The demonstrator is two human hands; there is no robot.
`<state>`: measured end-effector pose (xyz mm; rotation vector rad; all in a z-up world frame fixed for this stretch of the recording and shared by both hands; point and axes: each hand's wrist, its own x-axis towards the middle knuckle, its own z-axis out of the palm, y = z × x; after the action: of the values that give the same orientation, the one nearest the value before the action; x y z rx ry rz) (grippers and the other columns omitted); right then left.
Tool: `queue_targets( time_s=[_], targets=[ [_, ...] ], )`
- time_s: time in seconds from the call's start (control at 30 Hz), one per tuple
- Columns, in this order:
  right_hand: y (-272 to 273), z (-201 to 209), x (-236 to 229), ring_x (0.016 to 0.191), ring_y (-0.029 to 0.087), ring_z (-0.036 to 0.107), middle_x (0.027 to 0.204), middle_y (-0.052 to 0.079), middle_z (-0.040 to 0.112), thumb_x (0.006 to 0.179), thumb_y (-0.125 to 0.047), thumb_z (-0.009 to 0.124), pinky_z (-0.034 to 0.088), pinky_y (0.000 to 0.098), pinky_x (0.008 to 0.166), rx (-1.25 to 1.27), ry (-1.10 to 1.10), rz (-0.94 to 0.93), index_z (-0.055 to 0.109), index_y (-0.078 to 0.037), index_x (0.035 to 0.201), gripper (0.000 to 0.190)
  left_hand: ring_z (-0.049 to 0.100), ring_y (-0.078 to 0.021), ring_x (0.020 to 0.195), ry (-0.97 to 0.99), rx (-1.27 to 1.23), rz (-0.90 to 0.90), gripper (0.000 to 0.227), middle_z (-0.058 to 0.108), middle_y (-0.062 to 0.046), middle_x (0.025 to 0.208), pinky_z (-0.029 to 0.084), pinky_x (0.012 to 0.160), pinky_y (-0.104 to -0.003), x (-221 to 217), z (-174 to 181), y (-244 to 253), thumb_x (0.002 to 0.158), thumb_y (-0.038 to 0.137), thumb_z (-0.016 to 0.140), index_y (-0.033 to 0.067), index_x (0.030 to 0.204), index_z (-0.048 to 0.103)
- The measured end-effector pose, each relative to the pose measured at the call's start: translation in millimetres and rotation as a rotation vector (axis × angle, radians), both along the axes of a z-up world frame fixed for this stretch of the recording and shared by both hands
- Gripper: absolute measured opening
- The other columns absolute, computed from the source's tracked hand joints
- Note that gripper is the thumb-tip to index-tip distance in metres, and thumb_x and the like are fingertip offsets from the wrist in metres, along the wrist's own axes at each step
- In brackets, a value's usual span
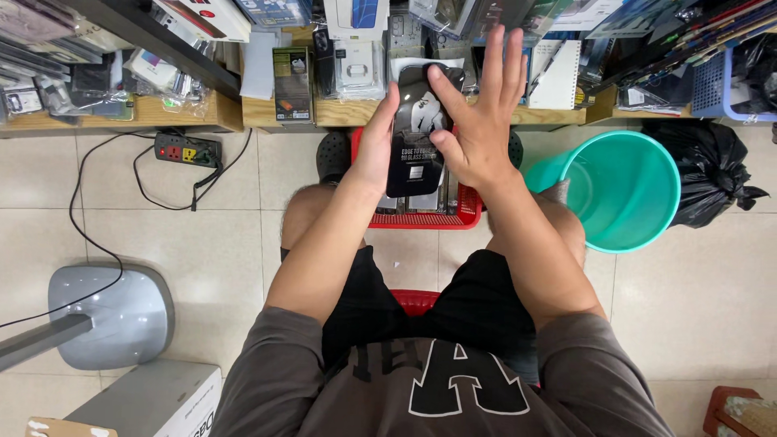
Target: The person handles a phone screen protector and its packaging by hand, placing items into and out of a red plastic bin.
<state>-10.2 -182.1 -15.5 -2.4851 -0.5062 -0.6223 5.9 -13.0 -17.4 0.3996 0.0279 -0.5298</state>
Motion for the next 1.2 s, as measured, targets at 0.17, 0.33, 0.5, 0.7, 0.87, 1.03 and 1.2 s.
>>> queue_targets(
  time_s=[0.17,0.33,0.5,0.7,0.87,1.03,1.2],
  targets=[
    [15,0,-8,0.163,0.047,-0.005,0.173,0.02,-0.001,0.099,-0.082,0.012,0.004,0.0731,0.135,-0.109,-0.028,0.032,0.032,-0.042,0.166,0.08,0.059,-0.0243,0.128,-0.104,0.073,0.087,0.049,0.065,-0.015,0.136,0.044,0.114,-0.038,-2,-11,-1,0.106,0.04,0.06,0.0023,0.138,0.06],
    [7,2,-4,0.161,0.048,-0.005,0.172,0.019,0.0,0.097,-0.084,0.011,0.002,0.0719,0.133,-0.169,-0.024,0.041,0.036,-0.046,0.164,0.081,0.059,-0.0237,0.132,-0.069,0.222,0.104,0.052,0.065,-0.015,0.138,0.043,0.117,-0.039,-5,-7,1,0.104,0.042,0.059,0.0013,0.136,0.062],
    [6,3,-4,0.162,0.047,-0.01,0.174,0.019,-0.005,0.098,-0.087,0.016,0.001,0.0723,0.135,-0.146,-0.025,0.021,0.027,-0.045,0.167,0.081,0.064,-0.0244,0.124,-0.054,0.009,-0.011,0.047,0.068,-0.012,0.132,0.048,0.11,-0.038,-4,-13,1,0.106,0.04,0.06,0.005,0.138,0.061],
    [24,-7,-12,0.159,0.043,-0.005,0.173,0.009,0.004,0.098,-0.091,0.013,0.001,0.0782,0.126,-0.268,-0.063,0.178,0.028,-0.049,0.165,0.081,0.063,-0.0267,0.128,-0.064,-0.098,0.044,0.042,0.067,-0.011,0.135,0.045,0.116,-0.041,13,-10,14,0.107,0.035,0.058,0.0036,0.135,0.064],
    [28,-6,-23,0.157,0.044,0.006,0.17,0.01,0.017,0.099,-0.086,0.019,0.007,0.0795,0.122,-0.244,-0.071,0.319,0.038,-0.046,0.162,0.077,0.072,-0.0309,0.107,0.054,-0.025,0.017,0.06,0.072,-0.02,0.12,0.056,0.098,-0.039,19,6,24,0.1,0.048,0.058,-0.0045,0.129,0.064],
    [32,-14,-30,0.159,0.042,0.005,0.172,0.009,0.01,0.105,-0.082,0.024,0.008,0.0793,0.123,-0.236,-0.082,0.472,0.038,-0.045,0.164,0.071,0.073,-0.0386,0.102,-0.052,-0.014,0.107,0.062,0.071,-0.028,0.12,0.06,0.091,-0.045,26,-1,36,0.101,0.045,0.057,-0.0086,0.133,0.061],
    [31,-11,-28,0.16,0.041,0.005,0.173,0.008,0.011,0.104,-0.081,0.027,0.01,0.0805,0.123,-0.161,-0.097,0.542,0.046,-0.044,0.16,0.07,0.071,-0.036,0.114,0.005,-0.149,-0.024,0.068,0.066,-0.026,0.133,0.059,0.098,-0.046,25,-3,41,0.102,0.052,0.054,-0.0015,0.144,0.054]
  ],
)
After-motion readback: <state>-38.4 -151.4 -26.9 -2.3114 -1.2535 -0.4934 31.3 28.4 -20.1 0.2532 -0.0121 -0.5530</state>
